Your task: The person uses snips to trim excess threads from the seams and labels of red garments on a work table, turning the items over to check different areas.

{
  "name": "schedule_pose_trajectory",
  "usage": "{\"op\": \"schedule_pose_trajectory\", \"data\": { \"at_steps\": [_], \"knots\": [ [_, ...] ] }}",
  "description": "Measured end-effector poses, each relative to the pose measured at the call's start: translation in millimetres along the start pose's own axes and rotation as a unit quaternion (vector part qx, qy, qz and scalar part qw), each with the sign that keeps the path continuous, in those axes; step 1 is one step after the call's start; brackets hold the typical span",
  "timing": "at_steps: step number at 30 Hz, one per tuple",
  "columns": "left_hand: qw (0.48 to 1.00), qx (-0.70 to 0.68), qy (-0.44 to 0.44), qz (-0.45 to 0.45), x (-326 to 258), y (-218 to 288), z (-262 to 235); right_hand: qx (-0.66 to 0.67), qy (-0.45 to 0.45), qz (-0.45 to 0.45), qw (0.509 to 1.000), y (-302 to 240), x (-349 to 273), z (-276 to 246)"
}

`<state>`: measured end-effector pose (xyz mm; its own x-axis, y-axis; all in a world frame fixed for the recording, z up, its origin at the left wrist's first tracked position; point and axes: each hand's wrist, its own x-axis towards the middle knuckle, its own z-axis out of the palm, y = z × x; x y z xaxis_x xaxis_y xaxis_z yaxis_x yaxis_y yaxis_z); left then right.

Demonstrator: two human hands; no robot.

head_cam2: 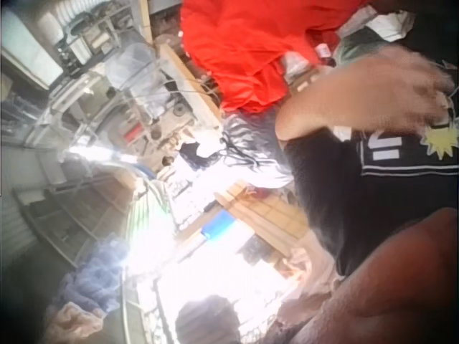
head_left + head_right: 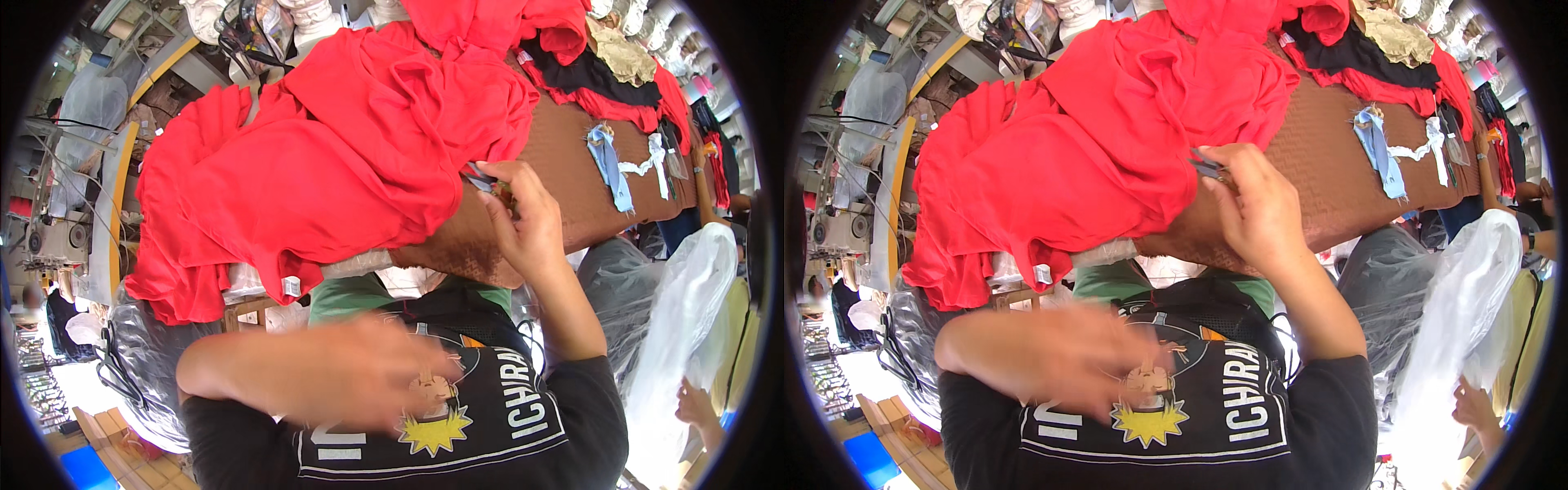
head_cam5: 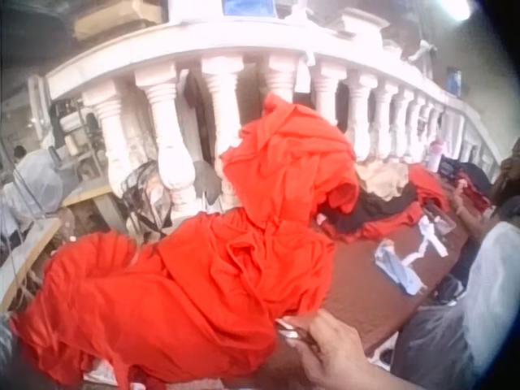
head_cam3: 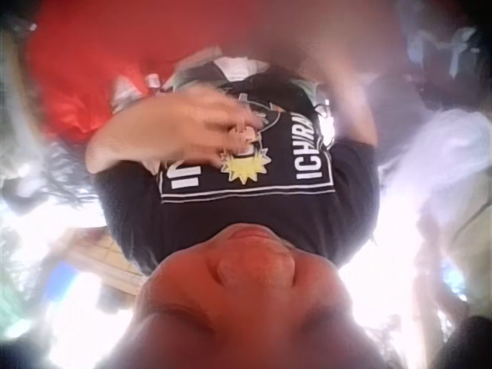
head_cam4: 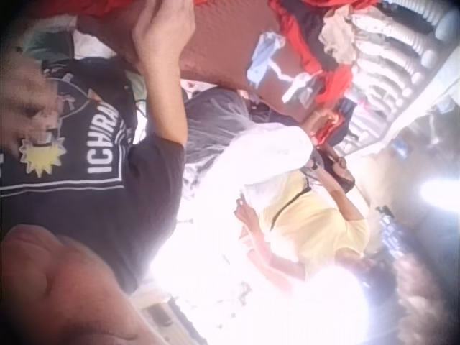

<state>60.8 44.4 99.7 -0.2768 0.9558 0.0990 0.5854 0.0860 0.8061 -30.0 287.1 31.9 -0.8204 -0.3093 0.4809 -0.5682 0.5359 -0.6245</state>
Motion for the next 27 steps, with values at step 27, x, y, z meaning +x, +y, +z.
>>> {"op": "schedule_pose_trajectory", "data": {
  "at_steps": [27],
  "knots": [
    [0.838, -0.506, 0.13, 0.156, 46.0, 32.2, 6.7, 0.039, -0.014, -0.017, 0.999, -8.1, -4.8, 9.0]
  ]
}}
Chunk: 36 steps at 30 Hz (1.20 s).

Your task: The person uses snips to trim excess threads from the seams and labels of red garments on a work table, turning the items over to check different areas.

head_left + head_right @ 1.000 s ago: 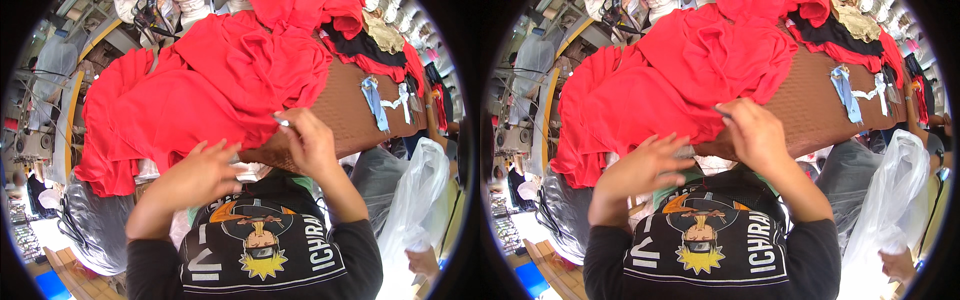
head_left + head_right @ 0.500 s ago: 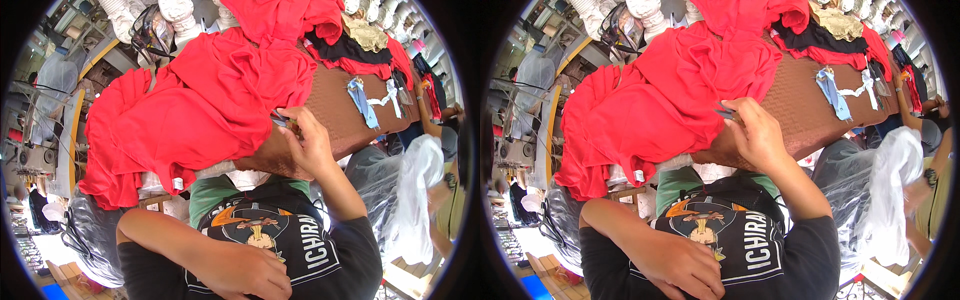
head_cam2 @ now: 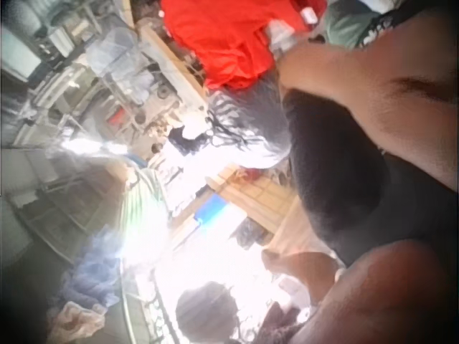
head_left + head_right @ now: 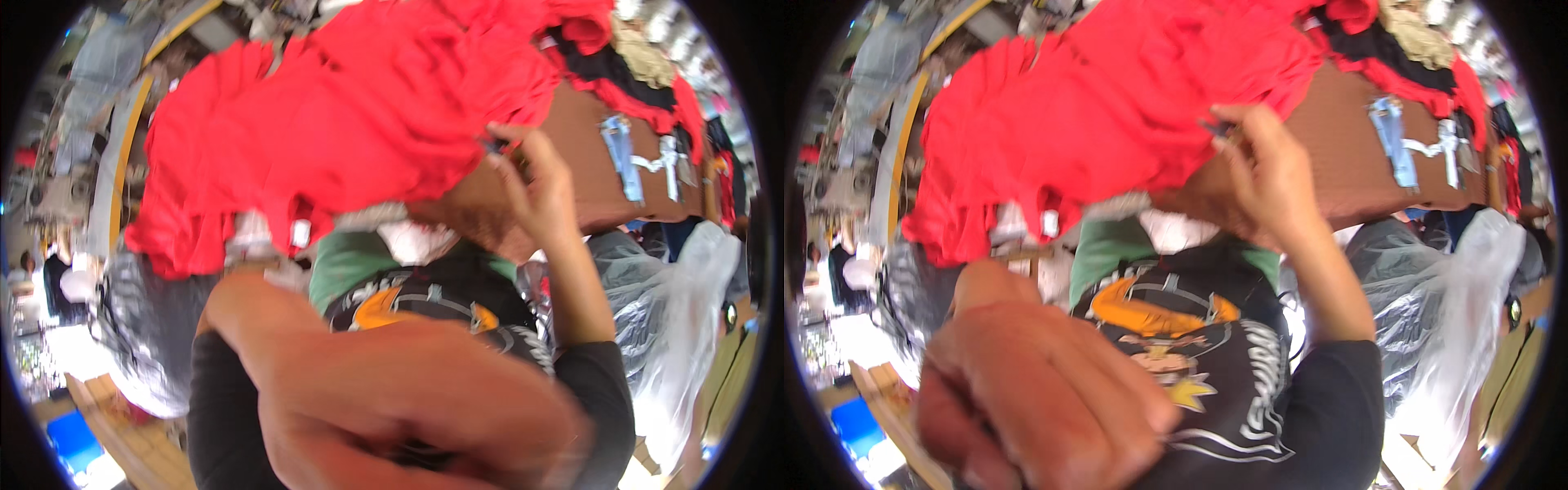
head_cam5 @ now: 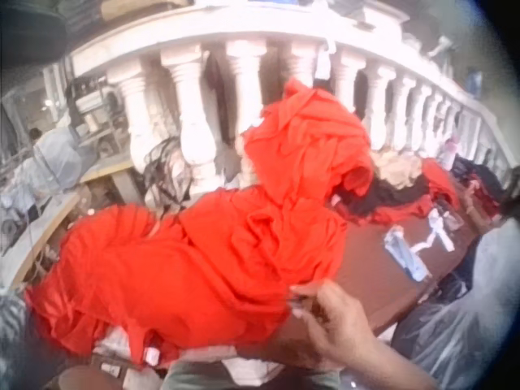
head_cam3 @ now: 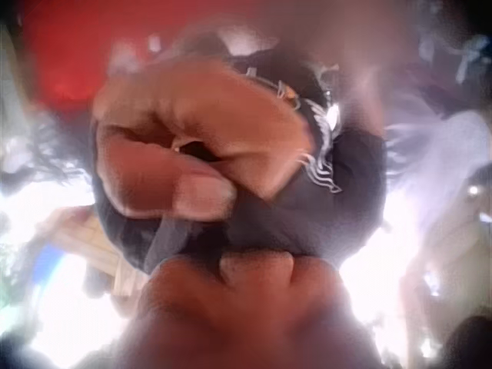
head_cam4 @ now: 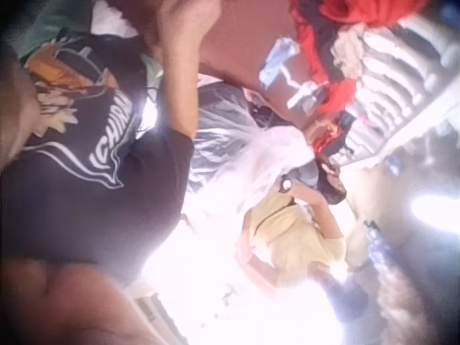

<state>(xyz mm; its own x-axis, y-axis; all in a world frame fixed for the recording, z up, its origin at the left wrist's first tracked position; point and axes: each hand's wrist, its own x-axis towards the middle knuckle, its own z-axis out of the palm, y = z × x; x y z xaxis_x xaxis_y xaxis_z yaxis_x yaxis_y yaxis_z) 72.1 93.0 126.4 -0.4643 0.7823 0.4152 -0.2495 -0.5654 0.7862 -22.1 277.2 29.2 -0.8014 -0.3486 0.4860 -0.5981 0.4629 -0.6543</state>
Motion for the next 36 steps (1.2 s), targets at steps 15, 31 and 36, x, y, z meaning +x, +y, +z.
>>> {"op": "schedule_pose_trajectory", "data": {
  "at_steps": [15, 31, 36],
  "knots": [
    [0.973, -0.026, -0.02, 0.23, -2.5, -20.9, 32.8, 0.009, -0.022, -0.018, 1.0, -5.0, -15.4, 10.1],
    [0.97, 0.109, -0.183, 0.116, 18.3, 16.0, 20.5, -0.06, 0.011, 0.067, 0.996, 3.8, -38.5, -28.1],
    [0.959, 0.17, -0.175, 0.143, 8.7, 27.8, 20.5, -0.098, 0.064, 0.064, 0.991, 5.9, -50.8, -44.2]
  ]
}}
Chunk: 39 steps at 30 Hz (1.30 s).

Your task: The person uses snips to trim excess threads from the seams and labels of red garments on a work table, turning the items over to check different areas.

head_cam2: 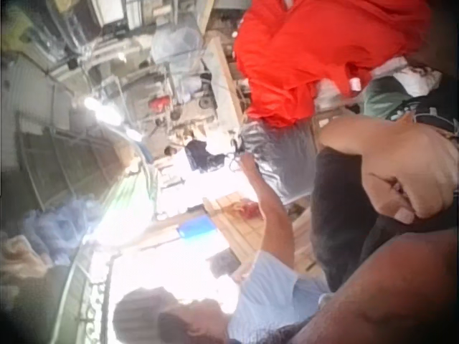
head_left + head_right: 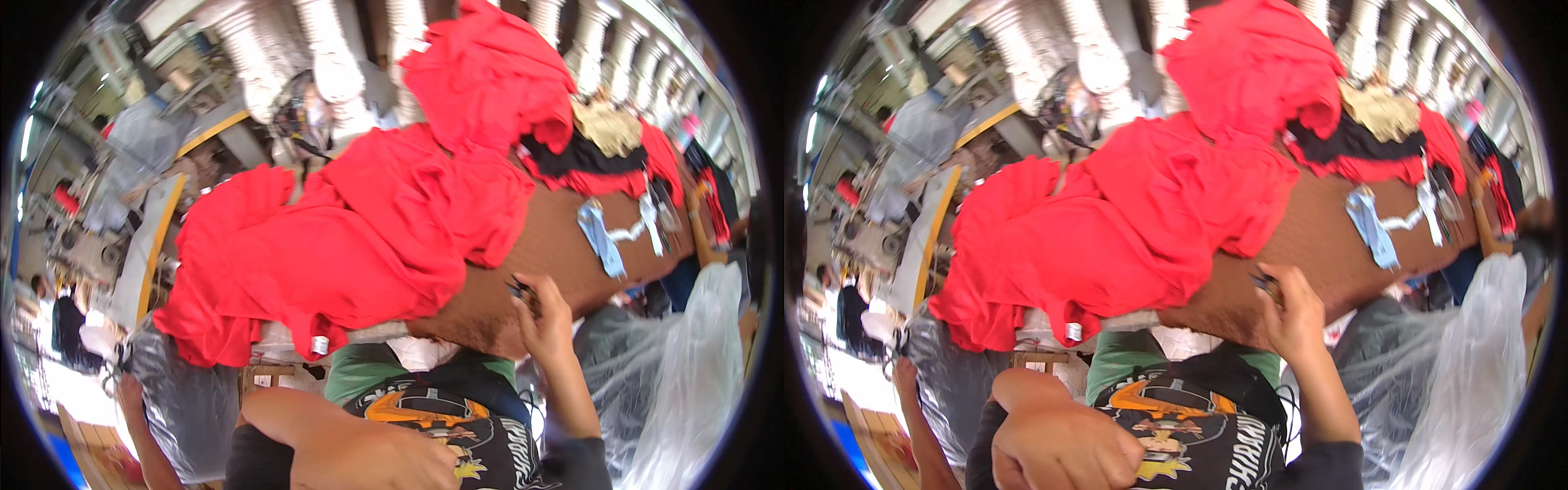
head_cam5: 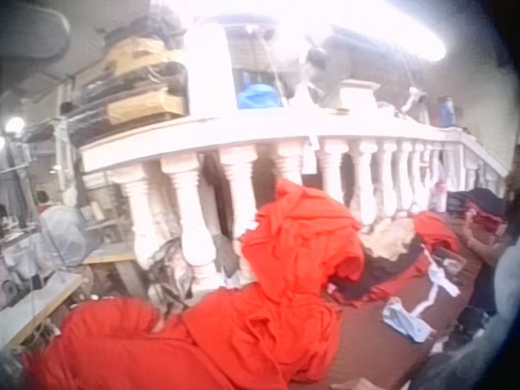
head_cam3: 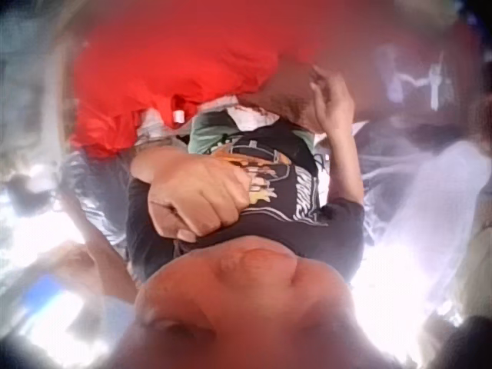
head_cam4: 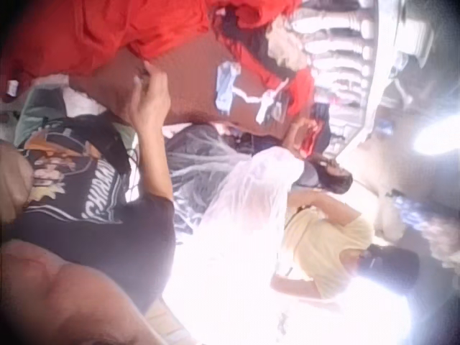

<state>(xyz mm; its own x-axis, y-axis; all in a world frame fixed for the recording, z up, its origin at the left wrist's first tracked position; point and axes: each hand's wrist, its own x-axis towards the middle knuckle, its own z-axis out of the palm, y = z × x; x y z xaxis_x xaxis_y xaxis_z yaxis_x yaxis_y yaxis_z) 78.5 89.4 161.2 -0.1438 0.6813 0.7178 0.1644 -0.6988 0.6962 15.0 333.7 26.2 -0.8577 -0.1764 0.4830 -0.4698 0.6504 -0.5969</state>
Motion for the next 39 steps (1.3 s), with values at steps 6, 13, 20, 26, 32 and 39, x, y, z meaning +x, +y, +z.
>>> {"op": "schedule_pose_trajectory", "data": {
  "at_steps": [6, 13, 20, 26, 32, 39],
  "knots": [
    [0.994, 0.089, -0.018, -0.054, -18.5, 8.6, 26.6, -0.038, -0.026, 0.017, 0.999, 40.3, 13.9, 27.7],
    [0.911, 0.254, -0.117, -0.304, -16.1, 65.0, 21.7, -0.248, 0.052, 0.128, 0.959, 159.6, 36.7, 33.1],
    [0.896, 0.197, -0.243, -0.315, -18.5, 136.3, 73.1, 0.275, -0.399, -0.128, 0.865, -60.6, 64.0, -52.0],
    [0.925, 0.231, -0.244, -0.179, -18.4, 139.5, 90.6, 0.286, -0.624, -0.527, 0.501, -172.9, 9.0, -130.2],
    [0.887, 0.24, -0.356, -0.171, -17.6, 141.9, 108.3, 0.348, -0.458, -0.585, 0.572, -184.3, -12.8, -174.2],
    [0.893, 0.237, -0.198, -0.326, -16.5, 65.5, 24.5, 0.242, -0.409, -0.245, 0.845, -72.9, 58.4, -113.3]
  ]
}}
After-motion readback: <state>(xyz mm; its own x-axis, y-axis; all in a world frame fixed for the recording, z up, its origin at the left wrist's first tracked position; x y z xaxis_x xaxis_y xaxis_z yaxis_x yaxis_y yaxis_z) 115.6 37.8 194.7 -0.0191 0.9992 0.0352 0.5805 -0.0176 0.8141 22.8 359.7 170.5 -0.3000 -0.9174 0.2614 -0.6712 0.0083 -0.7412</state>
